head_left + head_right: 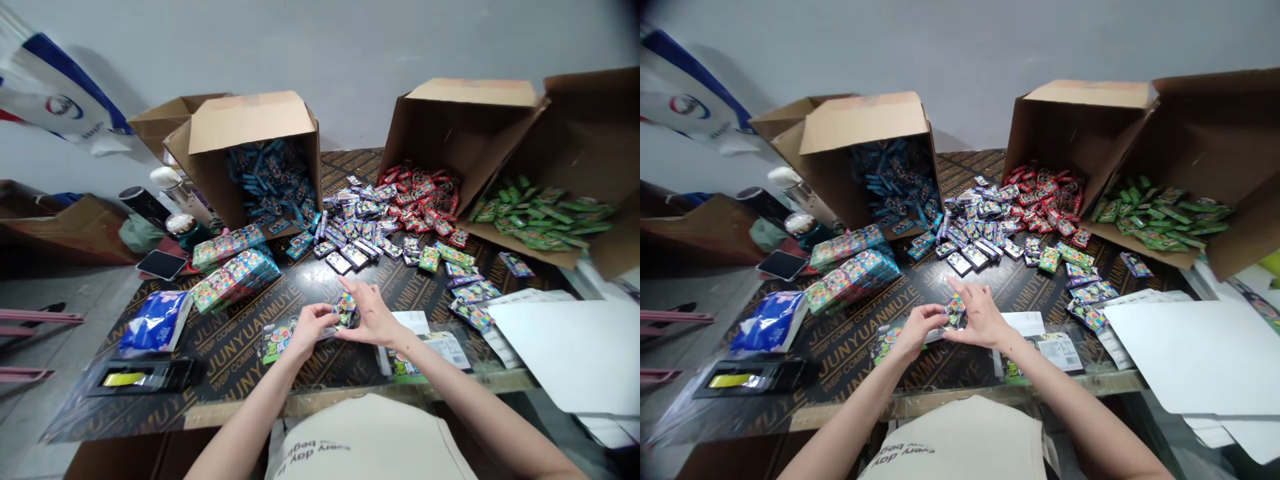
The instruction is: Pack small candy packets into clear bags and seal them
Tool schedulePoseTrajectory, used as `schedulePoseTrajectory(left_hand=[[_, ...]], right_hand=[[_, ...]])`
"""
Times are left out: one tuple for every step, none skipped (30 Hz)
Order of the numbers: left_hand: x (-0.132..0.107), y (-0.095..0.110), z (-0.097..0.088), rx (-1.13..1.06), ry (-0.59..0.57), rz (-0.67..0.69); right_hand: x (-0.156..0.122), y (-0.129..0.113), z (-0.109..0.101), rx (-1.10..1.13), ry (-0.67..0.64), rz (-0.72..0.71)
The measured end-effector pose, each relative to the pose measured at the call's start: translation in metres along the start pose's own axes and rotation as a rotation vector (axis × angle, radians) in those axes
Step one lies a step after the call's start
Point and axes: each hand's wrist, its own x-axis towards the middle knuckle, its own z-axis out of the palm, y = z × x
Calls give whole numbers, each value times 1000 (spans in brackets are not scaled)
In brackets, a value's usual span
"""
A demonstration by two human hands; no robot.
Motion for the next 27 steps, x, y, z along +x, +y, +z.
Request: schedulePoseTrajectory(left_hand=[[1,2,-5,-20,30,0],[2,3,-9,-42,61,6],[3,5,-13,-65,86,12],[3,7,-17,-87,99,11],[3,8,-19,-108,101,1],[3,9,-19,-125,90,-17],[2,9,-18,-137,71,-40],[1,8,-16,-144,50,-61],[0,7,-13,-149,31,-80],[-1,6,-11,-150,15,-90],[-3,4,-9,-137,-2,-92],[-4,2,-8,-102,-18,-81],[-5,0,-10,-30,-25,-47],[-7,-1,-13,86,-25,16],[-8,-3,-17,248,-20,104],[-9,-5,-23,443,-15,205],[-10,-8,-30,652,-17,303],[-11,-11,-37,849,-30,380],[-12,-14,-43,1013,-55,426],[-12,-16,-48,1128,-80,445],[-12,-19,-52,1192,-94,449],[-12,-21,-55,1217,-97,450],[-12,-22,-57,1214,-92,454],[-12,-22,-58,1194,-89,460],[-12,-22,-58,1167,-92,466],[-13,-21,-58,1138,-105,471],[-13,-19,-57,1112,-128,475]], right_hand=[[-2,0,-1,-2,-4,30],[-5,-1,-1,14,-30,48],[-8,-2,-2,45,-71,54],[-11,-4,-2,85,-112,51],[-13,-6,-3,125,-136,39],[-15,-8,-4,154,-136,23],[-15,-10,-4,169,-112,4],[-15,-13,-4,171,-83,-22],[-15,-14,-5,168,-61,-54],[-15,-15,-4,169,-60,-94],[-14,-15,-3,174,-73,-132],[-14,-14,-2,180,-82,-154],[-14,-11,0,181,-78,-155],[-14,-6,2,171,-58,-134],[-14,1,5,147,-29,-98],[-15,8,8,112,-4,-56],[-16,16,11,74,13,-19],[-18,23,15,37,14,9],[-19,29,18,7,1,25],[-20,34,22,-12,-21,30],[-22,37,25,-15,-49,26],[-23,38,28,-3,-76,17],[-24,37,29,23,-95,6],[-24,36,30,60,-105,-5],[-24,34,30,104,-110,-18],[-24,33,29,153,-115,-34],[-23,32,27,200,-123,-55]])
